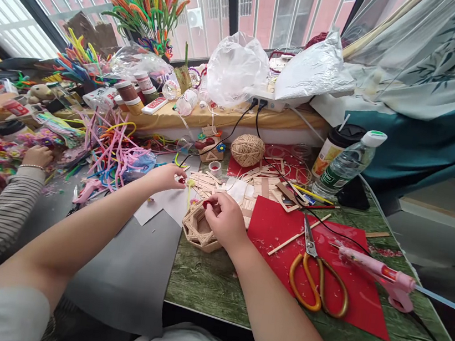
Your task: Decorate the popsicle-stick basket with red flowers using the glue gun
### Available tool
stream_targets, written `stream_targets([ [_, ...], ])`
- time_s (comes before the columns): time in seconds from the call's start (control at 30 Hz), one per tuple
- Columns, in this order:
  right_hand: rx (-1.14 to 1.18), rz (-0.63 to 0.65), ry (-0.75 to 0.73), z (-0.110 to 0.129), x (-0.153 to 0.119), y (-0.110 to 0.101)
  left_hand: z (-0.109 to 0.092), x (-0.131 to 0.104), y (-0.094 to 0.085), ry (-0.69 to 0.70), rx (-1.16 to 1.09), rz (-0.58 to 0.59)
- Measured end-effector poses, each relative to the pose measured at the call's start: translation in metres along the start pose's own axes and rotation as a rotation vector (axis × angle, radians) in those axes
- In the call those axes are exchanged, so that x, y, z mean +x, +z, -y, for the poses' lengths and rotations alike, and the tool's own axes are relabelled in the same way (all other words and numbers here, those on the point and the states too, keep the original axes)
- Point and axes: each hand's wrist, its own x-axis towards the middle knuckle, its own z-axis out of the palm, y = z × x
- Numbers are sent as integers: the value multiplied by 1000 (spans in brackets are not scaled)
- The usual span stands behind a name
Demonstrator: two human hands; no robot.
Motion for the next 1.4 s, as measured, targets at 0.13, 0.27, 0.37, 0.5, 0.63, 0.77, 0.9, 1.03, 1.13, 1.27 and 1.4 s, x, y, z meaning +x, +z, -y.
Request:
stream_targets([
  [0.13, -6, 2, -5, -1, 0, 1, 14, -5, -1, -5, 21, -1],
  [0.27, -10, -2, -11, -1, -1, 1, 30, -7, -15, -10, 68, -11],
  [0.37, -21, -2, -7, -1, -1, 1, 35, -9, -28, 17, 109, -13],
  [0.5, -18, -10, -16, -1, 0, 1, 18, -16, -29, 184, 108, 19],
  [0.63, -24, -13, -21, -1, 0, 1, -12, -22, -9, 539, 48, 100],
  [0.77, -12, -19, -20, -1, -1, 1, -28, -12, 11, 702, 171, 137],
  [0.9, -14, -1, -17, 0, -1, 0, -31, -2, 14, 719, 226, 150],
  [1.03, -12, -1, -14, 1, -1, 0, -32, -4, 4, 733, 234, 124],
  [1.13, -14, -7, -20, 1, -1, 0, -29, -10, -11, 714, 220, 48],
  [1.27, -16, -11, -18, 0, -1, 0, -19, -17, -29, 537, 8, -222],
  [1.4, -23, -14, -18, -1, -1, 0, -14, -22, -28, 172, -285, -187],
])
